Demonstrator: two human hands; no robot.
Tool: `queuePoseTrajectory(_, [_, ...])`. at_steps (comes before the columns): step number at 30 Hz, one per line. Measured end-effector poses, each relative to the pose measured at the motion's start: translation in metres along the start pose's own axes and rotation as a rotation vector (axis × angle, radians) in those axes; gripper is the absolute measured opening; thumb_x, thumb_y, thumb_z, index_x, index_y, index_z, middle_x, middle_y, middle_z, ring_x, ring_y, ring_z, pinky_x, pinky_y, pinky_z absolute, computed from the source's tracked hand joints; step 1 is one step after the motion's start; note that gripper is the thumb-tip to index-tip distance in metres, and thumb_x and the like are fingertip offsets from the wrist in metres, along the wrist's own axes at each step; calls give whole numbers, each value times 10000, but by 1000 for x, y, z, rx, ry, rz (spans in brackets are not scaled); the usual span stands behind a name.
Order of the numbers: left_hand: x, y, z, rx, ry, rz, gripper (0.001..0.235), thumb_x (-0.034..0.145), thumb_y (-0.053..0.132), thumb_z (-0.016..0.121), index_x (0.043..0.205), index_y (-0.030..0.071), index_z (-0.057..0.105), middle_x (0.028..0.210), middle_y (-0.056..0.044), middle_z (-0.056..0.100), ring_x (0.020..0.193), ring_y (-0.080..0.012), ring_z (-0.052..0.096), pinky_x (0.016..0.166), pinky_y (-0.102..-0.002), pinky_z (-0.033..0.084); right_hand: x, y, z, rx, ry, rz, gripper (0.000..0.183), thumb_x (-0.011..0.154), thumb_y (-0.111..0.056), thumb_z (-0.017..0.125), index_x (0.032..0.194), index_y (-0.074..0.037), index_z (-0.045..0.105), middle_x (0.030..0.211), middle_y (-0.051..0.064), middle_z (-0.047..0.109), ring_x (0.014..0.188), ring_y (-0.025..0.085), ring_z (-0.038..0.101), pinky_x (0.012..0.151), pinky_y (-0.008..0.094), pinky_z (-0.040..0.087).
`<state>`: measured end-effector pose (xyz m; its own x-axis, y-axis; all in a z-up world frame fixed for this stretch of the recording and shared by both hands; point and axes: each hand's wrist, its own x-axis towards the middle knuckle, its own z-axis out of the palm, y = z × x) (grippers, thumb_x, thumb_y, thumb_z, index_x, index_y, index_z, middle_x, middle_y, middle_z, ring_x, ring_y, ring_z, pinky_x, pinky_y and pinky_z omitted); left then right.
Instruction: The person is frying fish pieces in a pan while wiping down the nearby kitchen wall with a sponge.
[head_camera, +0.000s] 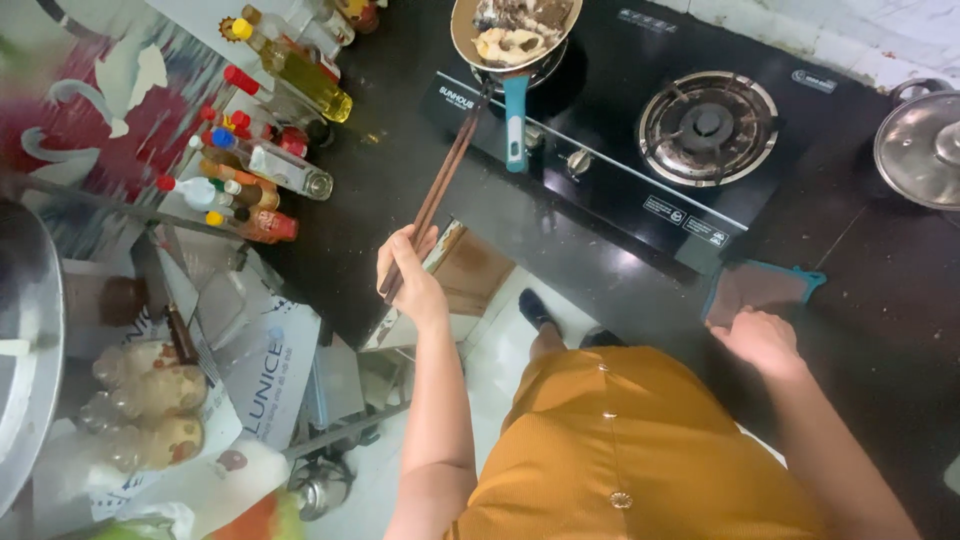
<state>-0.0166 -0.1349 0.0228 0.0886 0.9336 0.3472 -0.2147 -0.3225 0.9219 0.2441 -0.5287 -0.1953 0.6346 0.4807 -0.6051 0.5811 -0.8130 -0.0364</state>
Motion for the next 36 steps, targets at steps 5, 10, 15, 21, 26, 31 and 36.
queuePoseTrajectory(5, [9, -1, 20, -3, 28, -51, 313, 1083, 217, 554, 1096, -83, 644, 1053, -190, 706, 905, -295, 769, 836, -368, 649, 9, 1, -3, 40, -50, 10, 660, 963, -596, 576, 1211, -3, 724, 1213, 196, 748, 1097, 363, 745, 929, 458, 598])
queuePoseTrajectory(10, [19, -12, 34, -25, 60, -61, 302, 1074, 211, 564, 1094, -79, 647, 1055, -182, 702, 902, -283, 767, 833, -364, 652, 16, 6, -13, 29, -126, 16, 599, 947, -594, 596, 1134, -54, 775, 1194, 174, 765, 1120, 360, 732, 962, 461, 581])
queuePoseTrajectory(15, [29, -15, 52, -39, -4, -36, 313, 1083, 218, 565, 1082, -76, 673, 1029, -163, 720, 895, -263, 773, 830, -352, 648, 22, 12, -22, 7, -194, -49, 578, 957, -606, 569, 1104, -99, 805, 1175, 146, 774, 1117, 353, 721, 978, 446, 575])
queuePoseTrajectory(21, [51, -29, 66, 39, -36, -3, 324, 1079, 219, 581, 1077, -83, 696, 1010, -146, 732, 883, -229, 771, 822, -330, 641, 29, 16, -4, 55, -192, -67, 552, 947, -590, 577, 1087, -107, 803, 1147, 141, 783, 1101, 340, 738, 971, 445, 572])
queuePoseTrajectory(26, [71, -40, 94, 60, -116, 6, 303, 1064, 211, 600, 1078, -71, 710, 1000, -119, 748, 874, -198, 776, 807, -307, 636, 20, 0, -12, 19, -121, -13, 569, 943, -600, 588, 1072, -91, 806, 1160, 144, 778, 1109, 348, 731, 962, 440, 585])
queuePoseTrajectory(31, [86, -72, 132, 8, -193, -52, 256, 1050, 176, 631, 1094, -58, 726, 1000, -104, 760, 875, -168, 761, 813, -279, 606, 22, 3, -11, 66, -165, 59, 592, 937, -612, 596, 1052, -67, 796, 1139, 164, 776, 1075, 340, 750, 935, 455, 595])
queuePoseTrajectory(36, [96, -115, 172, -30, -250, 8, 226, 1049, 162, 646, 1118, -31, 741, 993, -60, 762, 904, -109, 727, 844, -245, 579, 26, 9, -6, 68, -116, 44, 607, 933, -626, 584, 1021, -64, 798, 1102, 176, 788, 1054, 352, 753, 922, 456, 600])
